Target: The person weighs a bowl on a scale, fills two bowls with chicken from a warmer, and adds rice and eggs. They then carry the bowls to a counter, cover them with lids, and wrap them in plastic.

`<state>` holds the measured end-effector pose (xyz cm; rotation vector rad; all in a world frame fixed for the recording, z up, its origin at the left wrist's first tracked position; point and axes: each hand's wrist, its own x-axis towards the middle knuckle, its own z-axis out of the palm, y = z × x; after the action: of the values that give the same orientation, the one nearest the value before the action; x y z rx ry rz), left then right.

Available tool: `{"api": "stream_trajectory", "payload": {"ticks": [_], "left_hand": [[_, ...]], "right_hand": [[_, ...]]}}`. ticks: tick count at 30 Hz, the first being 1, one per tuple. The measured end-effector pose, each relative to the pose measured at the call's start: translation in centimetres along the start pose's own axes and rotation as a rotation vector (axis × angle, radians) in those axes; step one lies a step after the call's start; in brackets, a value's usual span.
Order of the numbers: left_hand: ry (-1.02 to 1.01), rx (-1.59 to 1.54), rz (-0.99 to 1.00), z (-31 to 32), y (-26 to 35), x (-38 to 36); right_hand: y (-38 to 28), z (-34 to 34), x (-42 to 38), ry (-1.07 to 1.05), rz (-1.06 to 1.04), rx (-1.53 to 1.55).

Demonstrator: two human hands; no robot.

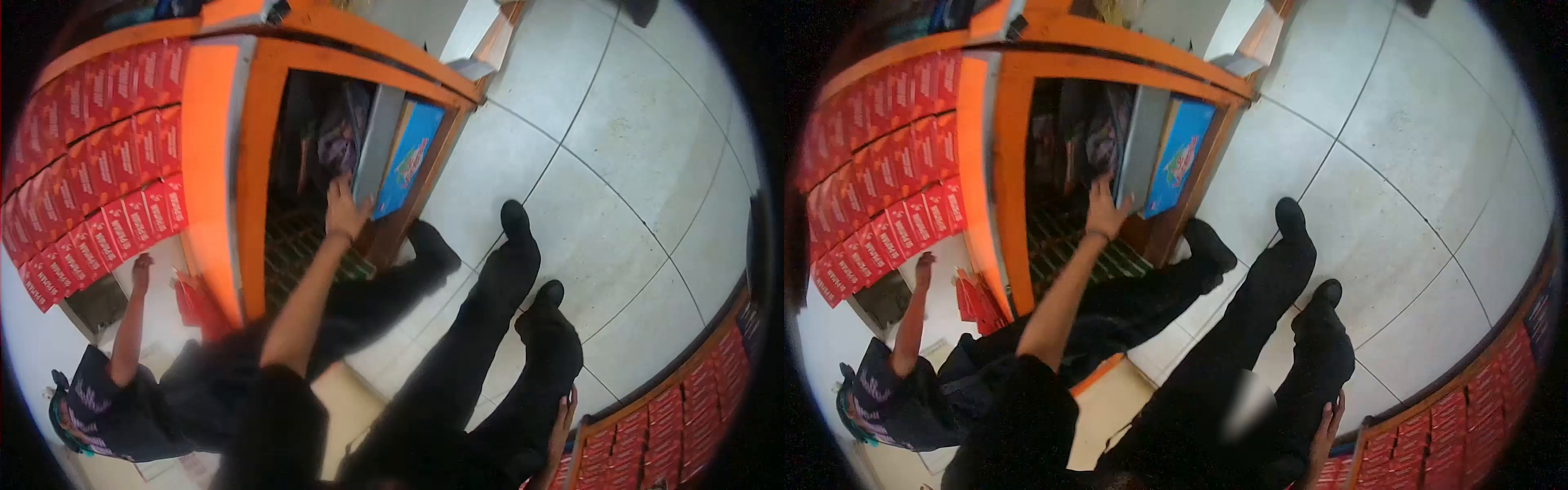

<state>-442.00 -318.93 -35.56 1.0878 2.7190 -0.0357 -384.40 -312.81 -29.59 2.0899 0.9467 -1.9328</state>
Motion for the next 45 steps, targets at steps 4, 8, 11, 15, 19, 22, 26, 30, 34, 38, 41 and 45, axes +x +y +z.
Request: {"api": "stream_trajectory", "payload": {"ticks": [4,8,11,15,19,22,26,30,34,38,41,45], "left_hand": [[-0.413,0.194,-0.430,3.3,-2.3,7.9],[-0.378,0.258,-0.460,8.5,-5.7,7.7],[-0.299,0.288,-0.377,7.8,-5.1,5.8],[-0.276,0.401,-0.383,8.9,-6.5,0.4],[-0.347,0.484,-0.125,12.6,-8.2,-9.2],[-0.342,0.428,-0.258,13.5,-6.8,-12.5],[-0.275,0.308,-0.438,12.7,-4.4,-11.7],[-0.303,0.248,-0.437,13.0,-5.9,-11.9],[-0.242,0.246,-0.309,13.1,-7.4,-12.3],[-0.228,0.276,-0.234,12.1,-8.9,-10.7],[-0.216,0.288,-0.191,11.7,-9.8,-8.4],[-0.171,0.240,-0.224,10.0,-8.4,-5.1]], "right_hand": [[-6.9,2.2,1.9,0.010,0.032,-0.052],[-8.4,3.7,3.9,-0.056,-0.007,-0.360],[-10.7,2.7,5.5,-0.098,0.069,-0.292],[-11.4,1.9,7.0,-0.105,0.047,-0.369],[-11.1,1.1,7.5,-0.129,0.055,-0.441],[-10.5,0.5,8.0,-0.149,0.064,-0.474],[-11.0,0.7,7.9,-0.150,0.089,-0.577],[-10.7,0.6,8.7,-0.193,0.061,-0.526],[-11.1,0.9,9.1,-0.143,0.050,-0.616],[-12.5,1.8,9.8,-0.164,0.044,-0.632],[-12.9,2.6,10.3,-0.158,0.039,-0.634],[-13.3,3.4,10.6,-0.129,0.056,-0.564]]}}
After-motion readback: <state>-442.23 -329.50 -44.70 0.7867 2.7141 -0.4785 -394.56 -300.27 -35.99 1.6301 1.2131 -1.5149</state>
